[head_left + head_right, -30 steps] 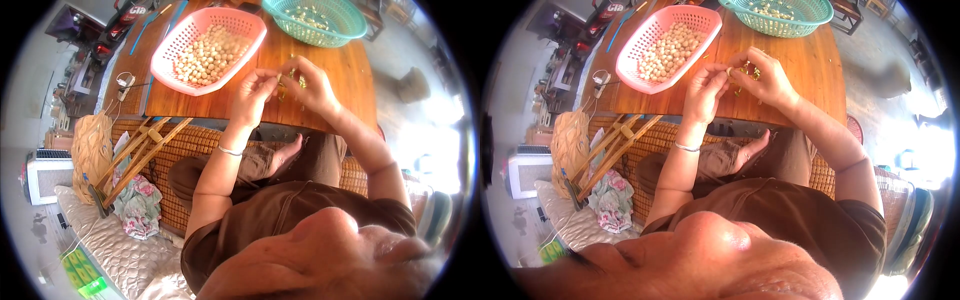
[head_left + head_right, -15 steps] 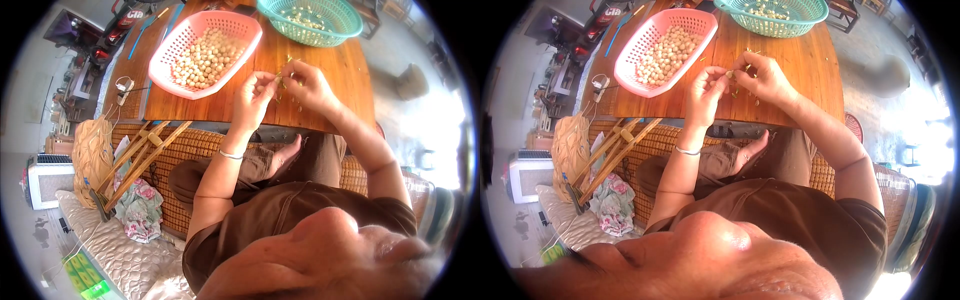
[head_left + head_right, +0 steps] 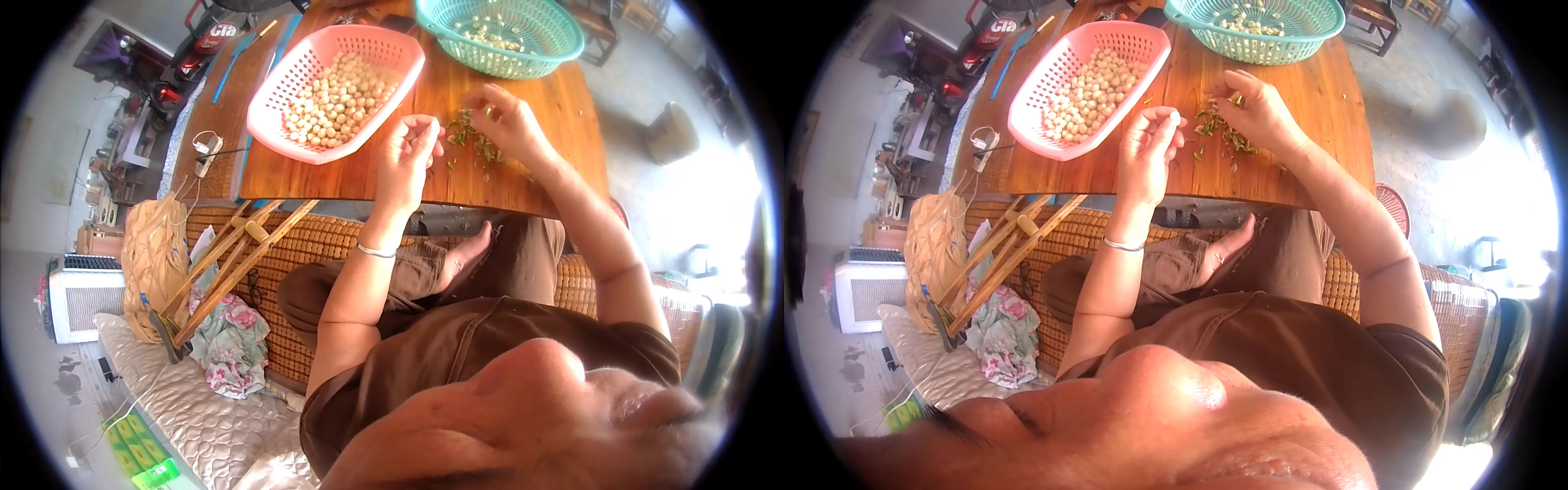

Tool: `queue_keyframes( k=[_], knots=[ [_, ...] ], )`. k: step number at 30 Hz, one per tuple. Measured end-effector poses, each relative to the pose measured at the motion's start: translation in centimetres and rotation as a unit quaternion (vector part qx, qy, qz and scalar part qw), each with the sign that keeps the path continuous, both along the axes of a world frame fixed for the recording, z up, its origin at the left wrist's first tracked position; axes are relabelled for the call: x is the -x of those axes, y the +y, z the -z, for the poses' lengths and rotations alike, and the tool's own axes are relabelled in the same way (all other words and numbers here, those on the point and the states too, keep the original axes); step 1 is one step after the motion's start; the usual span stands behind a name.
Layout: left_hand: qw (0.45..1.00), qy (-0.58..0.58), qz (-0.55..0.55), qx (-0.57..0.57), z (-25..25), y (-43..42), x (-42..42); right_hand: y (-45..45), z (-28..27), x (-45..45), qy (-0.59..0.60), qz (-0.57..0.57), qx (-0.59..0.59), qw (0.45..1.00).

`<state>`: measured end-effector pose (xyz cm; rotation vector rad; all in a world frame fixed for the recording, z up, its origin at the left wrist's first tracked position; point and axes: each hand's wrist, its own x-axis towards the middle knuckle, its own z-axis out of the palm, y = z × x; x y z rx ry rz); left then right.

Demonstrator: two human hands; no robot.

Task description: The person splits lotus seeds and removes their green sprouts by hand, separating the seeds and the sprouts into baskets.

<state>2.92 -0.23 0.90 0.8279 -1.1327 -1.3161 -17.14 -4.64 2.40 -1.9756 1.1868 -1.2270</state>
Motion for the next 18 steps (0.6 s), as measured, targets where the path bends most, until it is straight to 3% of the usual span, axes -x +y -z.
queue_keyframes(
  k=[3, 5, 6, 9, 11, 15, 17, 18],
  knots=[
    [0.996, 0.076, 0.026, -0.036, 0.1, -0.6, -0.3, -0.7, -0.1, 0.6, 0.027, 0.000, 0.026, 0.999],
    [0.994, 0.084, 0.033, -0.059, -0.2, -0.7, -0.5, -0.7, -1.0, 1.0, 0.077, 0.025, -0.118, 0.990],
    [0.991, 0.092, 0.041, -0.083, -0.5, -0.8, -0.6, -0.8, -0.8, 1.1, 0.075, 0.026, -0.118, 0.990],
    [0.988, 0.108, 0.061, -0.092, -1.1, -1.2, -0.9, -1.2, 0.0, 1.4, -0.001, -0.006, -0.053, 0.999],
    [0.987, 0.117, 0.063, -0.095, -2.1, -1.3, -0.8, -1.8, 0.3, 1.8, -0.060, -0.032, -0.129, 0.989],
    [0.990, 0.104, 0.056, -0.077, -5.8, -2.6, 0.2, -2.0, 0.8, 1.7, -0.067, -0.037, -0.027, 0.997],
    [0.993, 0.085, 0.065, -0.054, -7.8, -4.2, 1.2, -1.2, -0.7, 1.7, -0.078, -0.036, -0.156, 0.984],
    [0.995, 0.067, 0.074, -0.031, -8.8, -5.2, 1.7, -1.3, -0.6, 1.8, -0.079, -0.036, -0.154, 0.984]
  ],
)
